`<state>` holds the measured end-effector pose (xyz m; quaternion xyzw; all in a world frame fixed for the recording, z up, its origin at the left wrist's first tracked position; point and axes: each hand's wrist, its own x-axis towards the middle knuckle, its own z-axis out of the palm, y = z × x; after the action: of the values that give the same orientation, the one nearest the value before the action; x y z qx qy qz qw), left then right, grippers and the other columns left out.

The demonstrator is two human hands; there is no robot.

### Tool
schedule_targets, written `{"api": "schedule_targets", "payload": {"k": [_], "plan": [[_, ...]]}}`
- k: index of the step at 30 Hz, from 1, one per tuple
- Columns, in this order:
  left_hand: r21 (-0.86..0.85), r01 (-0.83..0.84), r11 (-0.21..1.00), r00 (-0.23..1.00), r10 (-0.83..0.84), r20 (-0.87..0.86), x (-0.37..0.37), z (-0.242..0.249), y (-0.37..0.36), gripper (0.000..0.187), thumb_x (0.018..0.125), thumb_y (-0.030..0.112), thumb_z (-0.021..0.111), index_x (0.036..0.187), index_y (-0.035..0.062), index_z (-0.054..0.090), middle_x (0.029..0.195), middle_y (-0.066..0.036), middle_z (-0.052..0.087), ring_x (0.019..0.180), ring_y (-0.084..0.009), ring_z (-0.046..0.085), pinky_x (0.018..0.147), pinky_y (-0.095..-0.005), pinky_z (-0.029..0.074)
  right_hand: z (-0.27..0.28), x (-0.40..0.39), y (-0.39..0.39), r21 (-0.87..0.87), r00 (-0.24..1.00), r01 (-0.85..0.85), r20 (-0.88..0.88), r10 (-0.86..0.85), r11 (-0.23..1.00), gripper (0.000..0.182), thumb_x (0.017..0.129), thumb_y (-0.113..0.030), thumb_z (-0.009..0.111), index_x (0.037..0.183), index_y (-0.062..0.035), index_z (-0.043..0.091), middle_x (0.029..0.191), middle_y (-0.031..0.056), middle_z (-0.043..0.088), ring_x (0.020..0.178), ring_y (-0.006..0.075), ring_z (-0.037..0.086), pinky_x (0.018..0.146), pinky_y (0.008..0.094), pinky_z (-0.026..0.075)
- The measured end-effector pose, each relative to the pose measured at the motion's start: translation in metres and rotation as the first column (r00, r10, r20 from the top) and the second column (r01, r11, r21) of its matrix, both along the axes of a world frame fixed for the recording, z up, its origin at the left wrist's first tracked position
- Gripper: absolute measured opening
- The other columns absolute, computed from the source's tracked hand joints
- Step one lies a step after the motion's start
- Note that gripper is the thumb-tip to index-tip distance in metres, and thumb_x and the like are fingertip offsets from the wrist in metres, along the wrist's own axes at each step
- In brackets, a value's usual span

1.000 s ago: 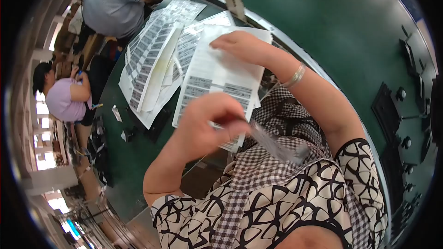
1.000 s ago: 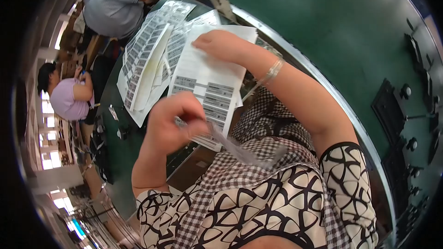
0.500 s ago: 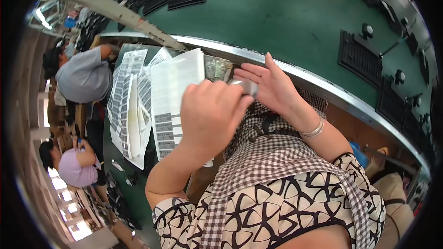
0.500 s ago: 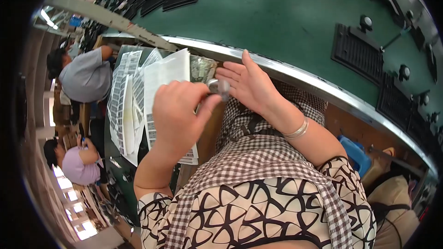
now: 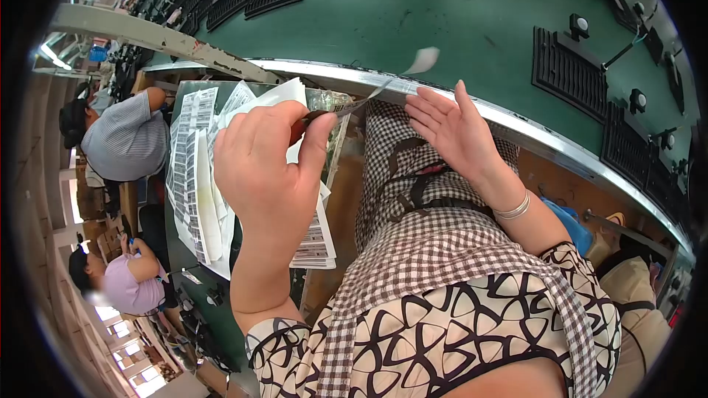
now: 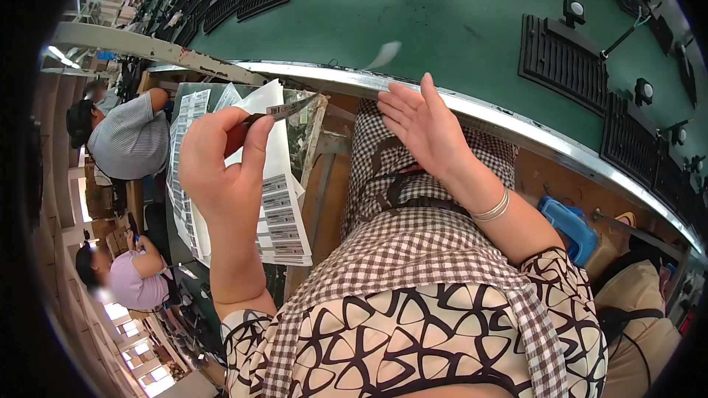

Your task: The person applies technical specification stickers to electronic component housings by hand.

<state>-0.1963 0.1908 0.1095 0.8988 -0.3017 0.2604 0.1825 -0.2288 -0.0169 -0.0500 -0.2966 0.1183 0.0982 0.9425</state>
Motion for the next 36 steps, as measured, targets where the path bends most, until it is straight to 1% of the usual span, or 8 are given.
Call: {"api": "schedule_targets", "payload": {"k": [3, 4, 8, 12, 18, 27, 30, 36], "plan": [[0.01, 0.104, 0.995, 0.995, -0.104, -0.001, -0.003, -0.006, -0.007, 0.022, 0.077, 0.018, 0.078, 0.086, 0.0099, 0.06, 0.072, -0.001, 0.058, 0.065, -0.0218, 0.053, 0.062, -0.0368, 0.036, 0.009, 0.002, 0.01, 0.141, 0.999, 0.003, 0.036, -0.008, 0.99, 0.086, 0.101, -0.06, 0.026, 0.149, 0.0099, 0.014, 0.154, 0.0295, 0.019, 0.145, 0.0377, 0.022, 0.12, 0.0453, 0.02], [0.037, 0.138, 0.99, 0.99, -0.136, -0.029, -0.007, -0.009, -0.01, 0.021, 0.077, 0.018, 0.078, 0.086, 0.0103, 0.061, 0.073, -0.001, 0.058, 0.066, -0.0219, 0.054, 0.062, -0.0362, 0.036, 0.014, 0.006, 0.015, 0.214, 0.997, 0.066, -0.038, -0.059, 0.975, 0.079, 0.102, -0.056, 0.028, 0.145, 0.0097, 0.026, 0.148, 0.028, 0.033, 0.14, 0.0362, 0.032, 0.117, 0.0447, 0.029], [0.113, 0.275, 0.955, 0.959, -0.263, -0.109, -0.019, -0.027, -0.016, 0.022, 0.076, 0.02, 0.078, 0.088, 0.0111, 0.061, 0.075, -0.001, 0.057, 0.066, -0.0215, 0.053, 0.061, -0.0358, 0.036, 0.024, 0.014, 0.024, 0.361, 0.998, 0.047, -0.064, -0.026, 0.931, 0.08, 0.102, -0.056, 0.03, 0.145, 0.011, 0.024, 0.147, 0.0281, 0.033, 0.138, 0.037, 0.036, 0.115, 0.0443, 0.034], [0.046, 0.33, 0.943, 0.919, -0.31, -0.243, -0.026, -0.03, -0.012, 0.025, 0.071, 0.015, 0.081, 0.085, 0.0094, 0.061, 0.072, -0.001, 0.059, 0.064, -0.0219, 0.052, 0.062, -0.035, 0.037, 0.018, 0.011, 0.028, 0.327, 0.998, 0.003, -0.056, 0.017, 0.945, 0.082, 0.101, -0.056, 0.031, 0.145, 0.0132, 0.021, 0.145, 0.0274, 0.036, 0.133, 0.0362, 0.042, 0.113, 0.0438, 0.038], [-0.009, 0.384, 0.923, 0.889, -0.373, -0.267, -0.027, -0.033, -0.009, 0.027, 0.07, 0.016, 0.082, 0.085, 0.0091, 0.061, 0.073, -0.002, 0.06, 0.065, -0.0223, 0.053, 0.062, -0.0347, 0.037, 0.003, 0.009, 0.033, 0.379, 0.986, -0.102, -0.083, 0.144, 0.92, 0.084, 0.101, -0.058, 0.031, 0.147, 0.0117, 0.017, 0.141, 0.0259, 0.039, 0.131, 0.0322, 0.045, 0.107, 0.0383, 0.045], [-0.021, 0.449, 0.893, 0.843, -0.431, -0.322, -0.025, -0.039, -0.013, 0.027, 0.069, 0.021, 0.083, 0.081, 0.0085, 0.061, 0.072, -0.002, 0.059, 0.064, -0.0221, 0.053, 0.061, -0.0348, 0.037, -0.008, 0.004, 0.03, 0.359, 0.963, -0.144, -0.164, 0.215, 0.922, 0.084, 0.1, -0.057, 0.034, 0.146, 0.0124, 0.02, 0.139, 0.0253, 0.043, 0.126, 0.0317, 0.049, 0.105, 0.039, 0.047], [-0.013, 0.432, 0.902, 0.856, -0.414, -0.311, -0.024, -0.038, -0.015, 0.027, 0.068, 0.021, 0.083, 0.08, 0.0089, 0.061, 0.071, -0.002, 0.059, 0.064, -0.0222, 0.053, 0.061, -0.0344, 0.038, -0.003, 0.003, 0.031, 0.323, 0.946, -0.144, -0.232, 0.226, 0.935, 0.077, 0.102, -0.054, 0.028, 0.141, 0.012, 0.03, 0.139, 0.0252, 0.043, 0.128, 0.0335, 0.048, 0.107, 0.0384, 0.046], [-0.012, 0.422, 0.907, 0.873, -0.409, -0.265, -0.019, -0.031, -0.02, 0.026, 0.069, 0.015, 0.083, 0.082, 0.0067, 0.062, 0.072, -0.004, 0.059, 0.063, -0.0218, 0.053, 0.06, -0.0337, 0.04, -0.003, 0.001, 0.036, 0.265, 0.914, -0.176, -0.314, 0.257, 0.948, 0.08, 0.101, -0.058, 0.031, 0.146, 0.0081, 0.026, 0.137, 0.0224, 0.046, 0.126, 0.0315, 0.048, 0.109, 0.0441, 0.04]]}}
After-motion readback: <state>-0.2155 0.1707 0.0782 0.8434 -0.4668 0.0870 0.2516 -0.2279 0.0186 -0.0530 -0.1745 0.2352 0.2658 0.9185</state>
